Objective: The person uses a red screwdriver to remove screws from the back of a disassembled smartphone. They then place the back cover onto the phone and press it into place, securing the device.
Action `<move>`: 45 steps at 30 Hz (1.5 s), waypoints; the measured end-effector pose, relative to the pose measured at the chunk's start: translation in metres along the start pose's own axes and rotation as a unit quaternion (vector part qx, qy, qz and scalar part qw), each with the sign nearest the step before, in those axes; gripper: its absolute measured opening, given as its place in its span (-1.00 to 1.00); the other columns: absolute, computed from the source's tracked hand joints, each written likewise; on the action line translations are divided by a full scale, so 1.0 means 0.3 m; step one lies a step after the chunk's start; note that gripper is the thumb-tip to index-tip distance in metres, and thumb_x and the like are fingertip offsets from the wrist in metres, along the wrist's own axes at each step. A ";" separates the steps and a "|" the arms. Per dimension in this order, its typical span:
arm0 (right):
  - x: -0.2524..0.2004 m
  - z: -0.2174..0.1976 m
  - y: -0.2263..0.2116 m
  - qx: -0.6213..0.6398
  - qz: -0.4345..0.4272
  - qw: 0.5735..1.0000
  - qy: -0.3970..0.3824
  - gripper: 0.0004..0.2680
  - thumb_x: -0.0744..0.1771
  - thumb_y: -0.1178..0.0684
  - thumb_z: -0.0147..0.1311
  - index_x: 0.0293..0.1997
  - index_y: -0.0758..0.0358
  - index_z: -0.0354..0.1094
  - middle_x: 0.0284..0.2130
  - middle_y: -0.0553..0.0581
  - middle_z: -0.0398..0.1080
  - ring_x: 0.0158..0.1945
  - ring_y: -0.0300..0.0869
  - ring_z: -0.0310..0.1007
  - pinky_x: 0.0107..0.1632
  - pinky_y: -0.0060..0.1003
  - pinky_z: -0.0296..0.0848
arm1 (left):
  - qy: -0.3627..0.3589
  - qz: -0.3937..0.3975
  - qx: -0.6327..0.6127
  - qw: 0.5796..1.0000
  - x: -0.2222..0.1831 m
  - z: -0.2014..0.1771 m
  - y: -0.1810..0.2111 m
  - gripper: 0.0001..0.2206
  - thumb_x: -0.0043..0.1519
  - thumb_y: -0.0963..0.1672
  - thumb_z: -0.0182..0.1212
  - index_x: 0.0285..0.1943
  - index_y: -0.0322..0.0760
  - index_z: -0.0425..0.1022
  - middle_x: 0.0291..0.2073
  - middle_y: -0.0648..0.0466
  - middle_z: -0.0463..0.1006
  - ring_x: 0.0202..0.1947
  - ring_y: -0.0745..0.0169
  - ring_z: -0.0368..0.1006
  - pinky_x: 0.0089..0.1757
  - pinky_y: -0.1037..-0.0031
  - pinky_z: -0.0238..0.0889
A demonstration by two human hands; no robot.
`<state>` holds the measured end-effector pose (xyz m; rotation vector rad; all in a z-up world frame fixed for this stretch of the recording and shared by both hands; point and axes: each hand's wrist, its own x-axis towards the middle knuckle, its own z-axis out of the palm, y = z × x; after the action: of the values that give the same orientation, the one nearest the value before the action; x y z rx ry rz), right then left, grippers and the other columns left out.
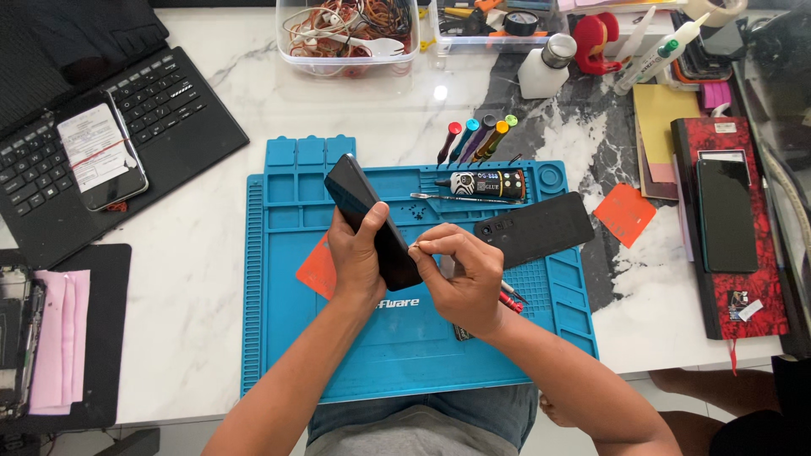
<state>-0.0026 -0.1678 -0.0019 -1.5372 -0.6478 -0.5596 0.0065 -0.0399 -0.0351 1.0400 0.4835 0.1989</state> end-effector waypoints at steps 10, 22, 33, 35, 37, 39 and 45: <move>0.031 -0.015 -0.004 0.008 0.033 0.999 0.003 -0.94 0.26 0.39 0.19 -0.35 0.44 0.42 -0.48 0.22 0.50 -0.35 -0.05 0.61 -0.32 -0.26 0.57 | 0.005 -0.009 0.014 1.000 0.018 0.014 0.007 -0.64 0.04 -0.04 0.50 -0.13 -0.13 0.40 -0.38 0.14 0.39 -0.33 0.30 0.40 -0.26 0.36 0.38; 0.178 -0.424 0.191 -0.312 0.125 0.932 0.139 -0.89 0.33 0.36 0.33 -0.18 0.33 0.50 -0.40 0.21 0.49 -0.36 -0.06 0.53 -0.32 -0.37 0.48 | -0.022 -0.046 -0.022 0.998 -0.014 0.011 0.063 -0.72 0.10 -0.03 0.44 -0.19 -0.09 0.39 -0.44 0.18 0.36 -0.39 0.33 0.39 -0.30 0.41 0.37; 0.147 -0.443 0.347 -0.213 0.232 0.944 0.102 -0.90 0.28 0.40 0.21 -0.27 0.39 0.40 -0.44 0.25 0.50 -0.39 -0.16 0.57 -0.30 -0.38 0.54 | -0.041 -0.064 -0.033 0.997 -0.032 0.019 0.084 -0.72 0.10 -0.04 0.43 -0.21 -0.07 0.35 -0.47 0.20 0.34 -0.39 0.34 0.36 -0.28 0.42 0.32; 0.145 -0.456 0.356 -0.242 0.219 0.941 0.089 -0.90 0.29 0.38 0.25 -0.28 0.38 0.43 -0.45 0.26 0.49 -0.38 -0.13 0.57 -0.31 -0.36 0.53 | -0.043 -0.066 -0.033 0.996 -0.028 0.017 0.080 -0.72 0.10 -0.03 0.43 -0.21 -0.06 0.35 -0.47 0.20 0.34 -0.39 0.34 0.36 -0.28 0.42 0.32; 0.138 -0.462 0.367 -0.270 0.205 0.938 0.076 -0.91 0.29 0.36 0.29 -0.29 0.36 0.46 -0.46 0.27 0.48 -0.37 -0.09 0.56 -0.31 -0.34 0.51 | -0.044 -0.067 -0.034 0.996 -0.035 0.017 0.085 -0.72 0.10 -0.03 0.43 -0.21 -0.06 0.35 -0.46 0.20 0.34 -0.39 0.34 0.36 -0.28 0.41 0.32; 0.136 -0.461 0.382 -0.282 0.212 0.933 0.074 -0.91 0.30 0.34 0.28 -0.28 0.32 0.46 -0.46 0.25 0.48 -0.43 -0.08 0.55 -0.36 -0.31 0.48 | -0.046 -0.073 -0.030 0.996 -0.045 0.025 0.105 -0.71 0.11 -0.02 0.41 -0.20 -0.06 0.35 -0.46 0.20 0.33 -0.37 0.34 0.34 -0.26 0.41 0.30; 0.127 -0.467 0.388 -0.296 0.199 0.931 0.072 -0.91 0.30 0.34 0.28 -0.29 0.34 0.46 -0.48 0.28 0.47 -0.43 -0.02 0.56 -0.35 -0.30 0.47 | -0.047 -0.079 -0.032 0.995 -0.022 0.013 0.076 -0.71 0.11 -0.01 0.41 -0.19 -0.05 0.34 -0.46 0.21 0.32 -0.37 0.33 0.34 -0.25 0.41 0.30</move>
<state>0.1100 -0.3078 -0.0498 -2.1002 -0.0281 -0.5748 0.0040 -0.0340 -0.0119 0.9384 0.4684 0.0235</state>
